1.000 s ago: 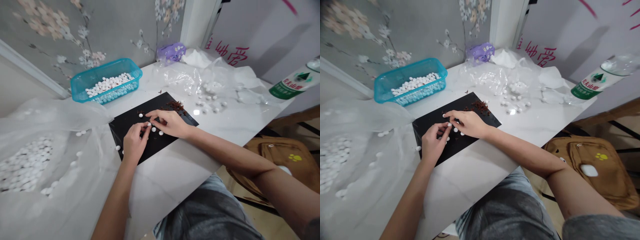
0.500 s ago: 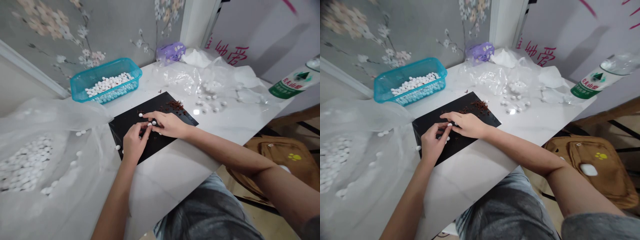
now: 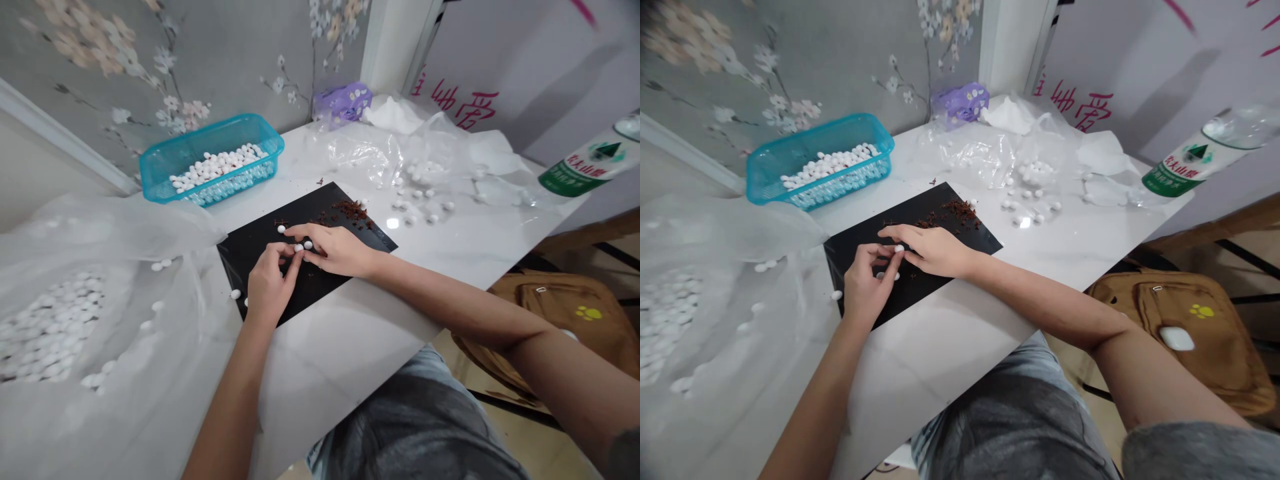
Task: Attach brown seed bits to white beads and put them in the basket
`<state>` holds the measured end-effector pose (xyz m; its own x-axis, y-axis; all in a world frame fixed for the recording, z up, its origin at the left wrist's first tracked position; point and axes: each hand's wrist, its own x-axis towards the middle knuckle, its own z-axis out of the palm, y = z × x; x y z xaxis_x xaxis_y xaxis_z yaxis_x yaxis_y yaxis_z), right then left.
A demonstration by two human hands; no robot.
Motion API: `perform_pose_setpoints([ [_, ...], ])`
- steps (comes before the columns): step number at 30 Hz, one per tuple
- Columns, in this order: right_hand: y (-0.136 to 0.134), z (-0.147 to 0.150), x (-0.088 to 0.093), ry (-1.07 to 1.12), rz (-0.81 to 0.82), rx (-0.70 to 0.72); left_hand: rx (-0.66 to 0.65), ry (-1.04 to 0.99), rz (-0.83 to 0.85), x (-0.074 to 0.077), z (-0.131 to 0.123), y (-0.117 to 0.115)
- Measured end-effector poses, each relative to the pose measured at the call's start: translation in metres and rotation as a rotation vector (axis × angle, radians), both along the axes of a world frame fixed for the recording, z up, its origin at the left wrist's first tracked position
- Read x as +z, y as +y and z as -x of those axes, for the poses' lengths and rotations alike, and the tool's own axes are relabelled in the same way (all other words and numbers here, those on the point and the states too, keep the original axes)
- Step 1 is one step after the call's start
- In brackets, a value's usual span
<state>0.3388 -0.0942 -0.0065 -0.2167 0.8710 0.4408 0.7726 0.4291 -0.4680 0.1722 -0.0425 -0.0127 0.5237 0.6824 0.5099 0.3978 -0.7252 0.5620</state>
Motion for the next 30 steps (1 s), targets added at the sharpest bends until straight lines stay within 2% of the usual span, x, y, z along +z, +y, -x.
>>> perform_pose_setpoints([
  [9, 0.0016, 0.0007, 0.0002, -0.012, 0.000, 0.024, -0.053, 0.037, -0.093, -0.0039, 0.0012, 0.0024],
  [30, 0.0020, 0.0011, 0.0033, 0.012, 0.088, 0.010, -0.063, 0.060, -0.148, -0.0042, 0.0009, 0.0023],
])
